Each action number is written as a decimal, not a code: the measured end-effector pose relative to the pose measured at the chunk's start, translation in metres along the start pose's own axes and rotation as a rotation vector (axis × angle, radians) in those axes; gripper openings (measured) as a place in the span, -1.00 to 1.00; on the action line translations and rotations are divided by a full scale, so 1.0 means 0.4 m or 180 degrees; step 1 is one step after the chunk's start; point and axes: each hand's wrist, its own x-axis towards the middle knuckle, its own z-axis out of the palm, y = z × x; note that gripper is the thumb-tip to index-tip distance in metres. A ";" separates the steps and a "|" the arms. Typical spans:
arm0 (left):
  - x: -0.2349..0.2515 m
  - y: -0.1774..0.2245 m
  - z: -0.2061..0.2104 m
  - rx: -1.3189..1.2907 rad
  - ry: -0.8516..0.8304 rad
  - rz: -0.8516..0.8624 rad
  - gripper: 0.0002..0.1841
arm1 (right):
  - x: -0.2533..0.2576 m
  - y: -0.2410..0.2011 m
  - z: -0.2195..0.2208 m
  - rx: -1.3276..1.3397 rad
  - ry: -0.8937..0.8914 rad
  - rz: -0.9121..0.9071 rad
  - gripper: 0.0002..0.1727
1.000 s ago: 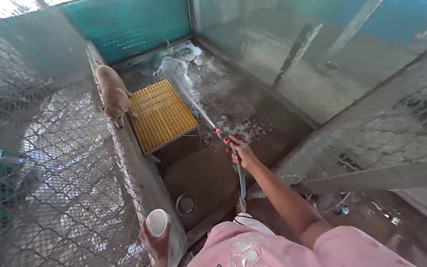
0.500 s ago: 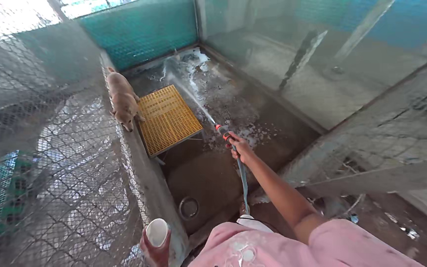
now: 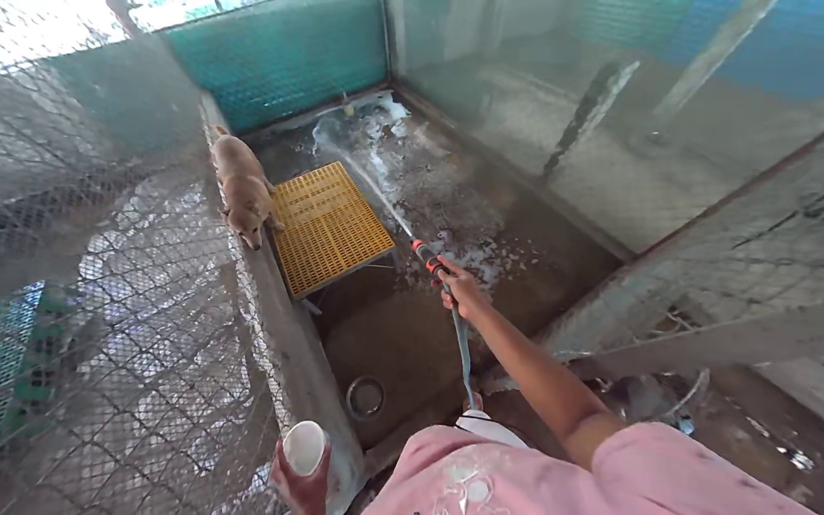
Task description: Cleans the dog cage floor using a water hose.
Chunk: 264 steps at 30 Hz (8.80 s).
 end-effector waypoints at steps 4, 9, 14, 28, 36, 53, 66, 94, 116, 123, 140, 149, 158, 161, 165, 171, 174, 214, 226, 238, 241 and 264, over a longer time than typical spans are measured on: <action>-0.004 -0.013 -0.012 0.0002 0.0054 0.0033 0.24 | -0.005 0.015 0.011 -0.0003 -0.0057 0.0035 -0.46; -0.016 -0.033 -0.024 -0.0025 0.0105 0.0025 0.22 | -0.022 0.036 0.044 -0.0150 -0.0287 0.0111 -0.45; -0.021 -0.039 -0.040 0.0004 0.0079 -0.0099 0.23 | -0.019 0.043 0.076 -0.0073 -0.0254 0.0021 -0.46; -0.011 -0.057 -0.065 -0.0015 0.0055 -0.0116 0.23 | -0.048 0.056 0.133 -0.0261 -0.0539 0.0105 -0.45; -0.003 -0.059 -0.071 0.0033 0.0091 -0.0105 0.23 | -0.032 0.053 0.150 -0.0192 -0.0560 0.0111 -0.46; -0.013 -0.065 -0.076 -0.0035 0.0145 -0.0093 0.22 | -0.031 0.069 0.154 -0.0239 -0.0674 0.0088 -0.45; -0.022 -0.088 -0.081 0.0079 0.0140 -0.0082 0.23 | -0.041 0.092 0.176 -0.0231 -0.0837 0.0172 -0.45; -0.016 -0.107 -0.081 0.0090 0.0136 -0.0013 0.23 | -0.040 0.130 0.189 -0.0128 -0.0578 0.0040 -0.45; -0.017 -0.086 -0.090 0.0136 0.0108 -0.0061 0.21 | -0.046 0.129 0.180 -0.0115 -0.0468 -0.0035 -0.45; -0.017 -0.084 -0.088 0.0146 0.0105 -0.0003 0.22 | -0.044 0.125 0.166 -0.0037 -0.0324 -0.0039 -0.44; -0.016 -0.079 -0.088 0.0077 0.0088 0.0040 0.23 | -0.038 0.114 0.121 0.0063 -0.0083 -0.0098 -0.44; -0.017 -0.081 -0.085 0.0059 0.0102 0.0012 0.24 | -0.041 0.111 0.093 0.0018 0.0031 -0.0101 -0.44; -0.020 -0.083 -0.084 0.0087 0.0070 0.0050 0.22 | -0.047 0.114 0.070 0.0098 0.0102 -0.0137 -0.44; -0.020 -0.080 -0.085 0.0095 0.0031 0.0037 0.23 | -0.050 0.117 0.065 0.0088 0.0127 -0.0139 -0.44; -0.020 -0.074 -0.087 0.0073 0.0027 0.0028 0.23 | -0.051 0.124 0.058 0.0095 0.0142 -0.0146 -0.44; -0.020 -0.073 -0.087 0.0055 0.0036 0.0046 0.22 | -0.056 0.128 0.052 0.0078 0.0177 -0.0137 -0.44; -0.023 -0.081 -0.084 0.0019 0.0056 0.0056 0.24 | -0.060 0.132 0.049 -0.0027 0.0204 -0.0090 -0.44; -0.029 -0.054 -0.084 0.0018 -0.0061 0.0035 0.20 | -0.033 0.353 -0.070 -0.1094 0.0642 0.0764 -0.40; -0.020 -0.047 -0.052 -0.0074 -0.0307 -0.0017 0.21 | -0.075 0.398 -0.151 -0.0829 0.0924 0.1214 -0.42; 0.090 0.086 0.086 -0.0004 -0.0639 0.0163 0.23 | 0.000 0.435 -0.293 -0.0776 0.1311 0.1417 -0.40; 0.136 0.121 0.139 0.0035 -0.0675 0.0240 0.24 | 0.007 0.421 -0.310 -0.0827 0.1330 0.1439 -0.38; 0.538 0.423 0.583 -0.0466 -0.2356 0.1512 0.19 | -0.094 0.546 -0.245 -0.0373 0.1667 0.1999 -0.44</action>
